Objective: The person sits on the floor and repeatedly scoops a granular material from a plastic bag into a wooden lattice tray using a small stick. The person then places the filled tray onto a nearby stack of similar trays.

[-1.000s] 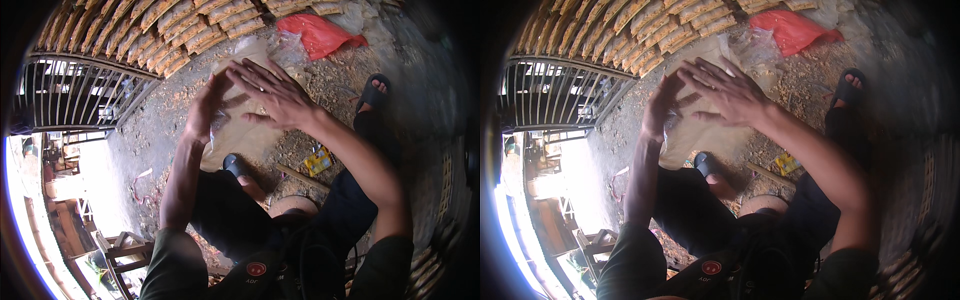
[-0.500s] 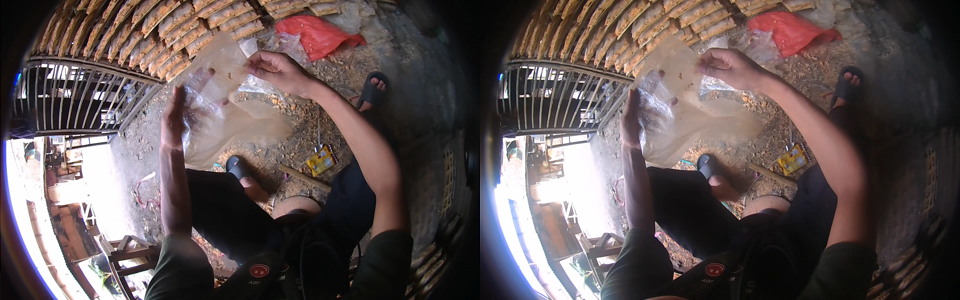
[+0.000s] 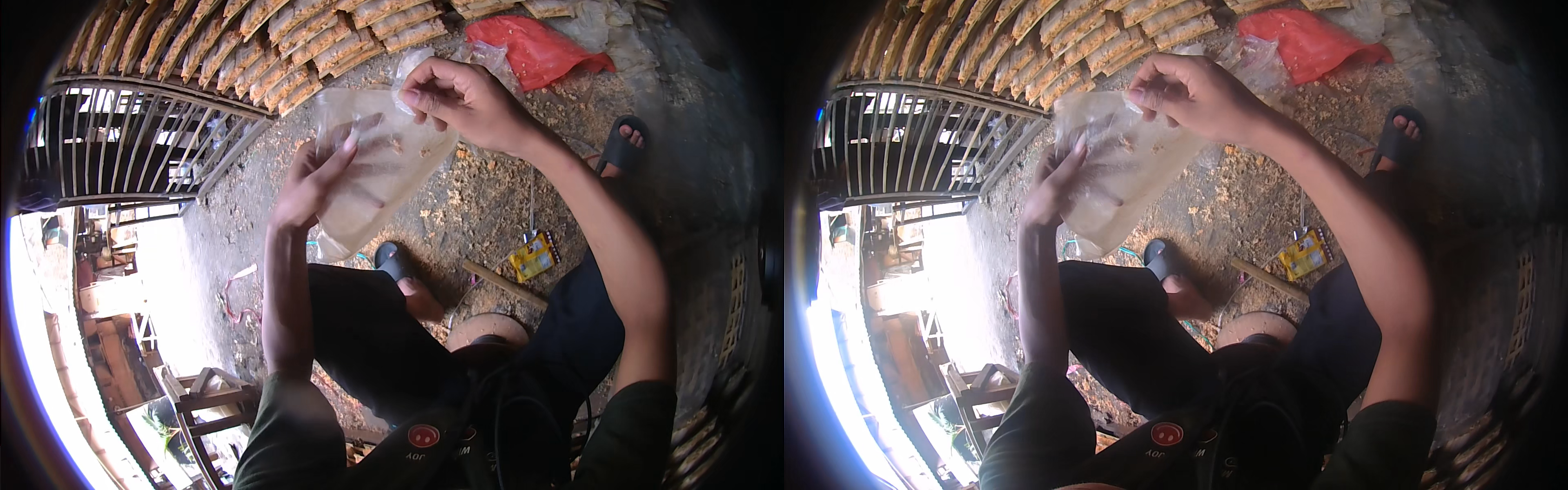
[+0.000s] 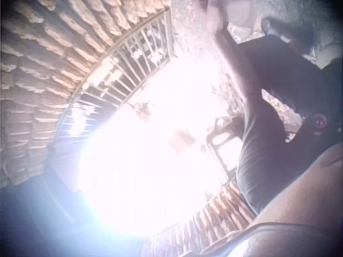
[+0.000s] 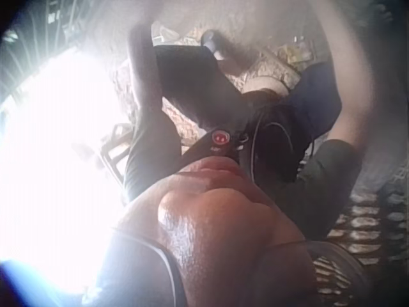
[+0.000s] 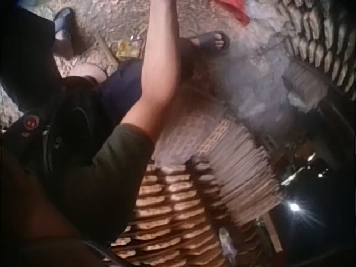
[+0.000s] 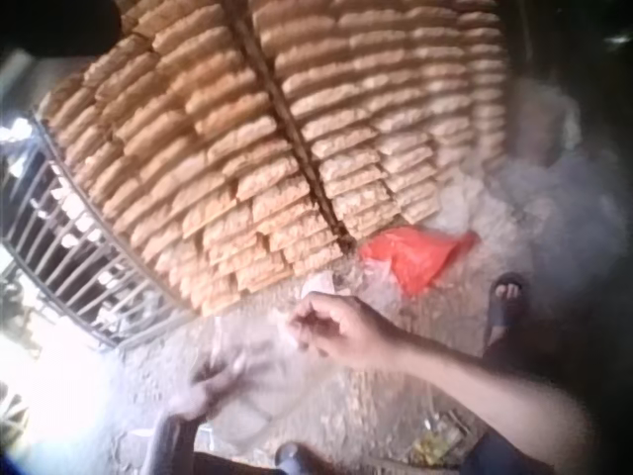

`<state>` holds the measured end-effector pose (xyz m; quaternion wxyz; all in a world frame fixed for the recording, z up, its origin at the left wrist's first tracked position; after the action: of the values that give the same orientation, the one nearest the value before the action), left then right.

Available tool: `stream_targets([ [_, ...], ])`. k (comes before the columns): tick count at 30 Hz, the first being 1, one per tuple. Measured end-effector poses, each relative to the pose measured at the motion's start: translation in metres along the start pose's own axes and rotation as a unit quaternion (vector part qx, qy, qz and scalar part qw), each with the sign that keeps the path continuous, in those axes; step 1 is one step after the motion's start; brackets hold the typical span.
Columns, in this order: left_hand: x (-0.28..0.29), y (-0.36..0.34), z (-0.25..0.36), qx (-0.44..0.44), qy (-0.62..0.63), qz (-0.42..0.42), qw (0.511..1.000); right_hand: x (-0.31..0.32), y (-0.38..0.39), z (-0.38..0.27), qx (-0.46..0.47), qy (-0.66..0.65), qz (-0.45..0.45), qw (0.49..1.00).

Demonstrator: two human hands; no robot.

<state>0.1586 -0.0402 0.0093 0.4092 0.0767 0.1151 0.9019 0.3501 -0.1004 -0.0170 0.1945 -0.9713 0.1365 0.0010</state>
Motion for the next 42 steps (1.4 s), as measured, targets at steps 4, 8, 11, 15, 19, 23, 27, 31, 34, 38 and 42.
stream_targets([
  [4,-0.018,-0.013,-0.003,-0.004,0.092,0.002,0.996,0.01,0.008,-0.023,0.213,0.205,0.211,0.932],
  [8,-0.015,-0.021,-0.002,-0.053,0.128,0.012,0.99,-0.054,0.045,-0.032,0.321,0.346,0.004,0.882],
  [11,-0.013,-0.026,-0.004,-0.051,0.139,0.014,0.989,-0.038,0.038,0.03,0.08,0.455,-0.016,0.887],
  [15,-0.002,-0.025,-0.008,-0.035,0.127,0.03,0.991,-0.016,0.022,0.038,-0.017,0.317,0.066,0.946],
  [19,-0.007,-0.02,-0.001,-0.034,0.172,0.001,0.984,-0.045,0.041,0.017,0.153,0.271,0.0,0.95],
  [23,0.0,-0.021,0.003,-0.057,0.156,0.023,0.986,-0.022,0.046,0.069,-0.201,0.397,-0.042,0.894],
  [27,-0.006,0.002,0.004,-0.015,0.108,-0.122,0.986,-0.004,0.006,0.037,0.036,0.2,0.019,0.979],
  [31,0.051,0.043,-0.029,0.025,-0.028,-0.052,0.998,-0.057,0.025,0.004,0.018,-0.056,-0.16,0.985],
  [34,0.07,0.061,-0.025,0.014,-0.045,0.027,0.999,-0.068,0.047,0.003,-0.019,-0.034,-0.236,0.971],
  [38,0.08,0.075,-0.008,-0.018,-0.05,0.065,0.996,-0.054,0.039,0.018,-0.096,0.037,-0.271,0.957],
  [42,0.083,0.088,-0.007,-0.03,0.002,0.086,0.996,-0.039,0.034,0.031,-0.076,0.12,-0.221,0.965],
])
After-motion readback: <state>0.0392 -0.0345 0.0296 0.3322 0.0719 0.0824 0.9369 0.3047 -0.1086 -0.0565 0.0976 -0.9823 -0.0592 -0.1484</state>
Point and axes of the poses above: each hand's wrist, its own y-axis away from the middle knuckle, its own x-axis out of the back of the hand, z = x × y, the point moved 7 cm from there along -y, towards the middle knuckle, and after that the axes turned 10 degrees about z, right-handed, at the moved point
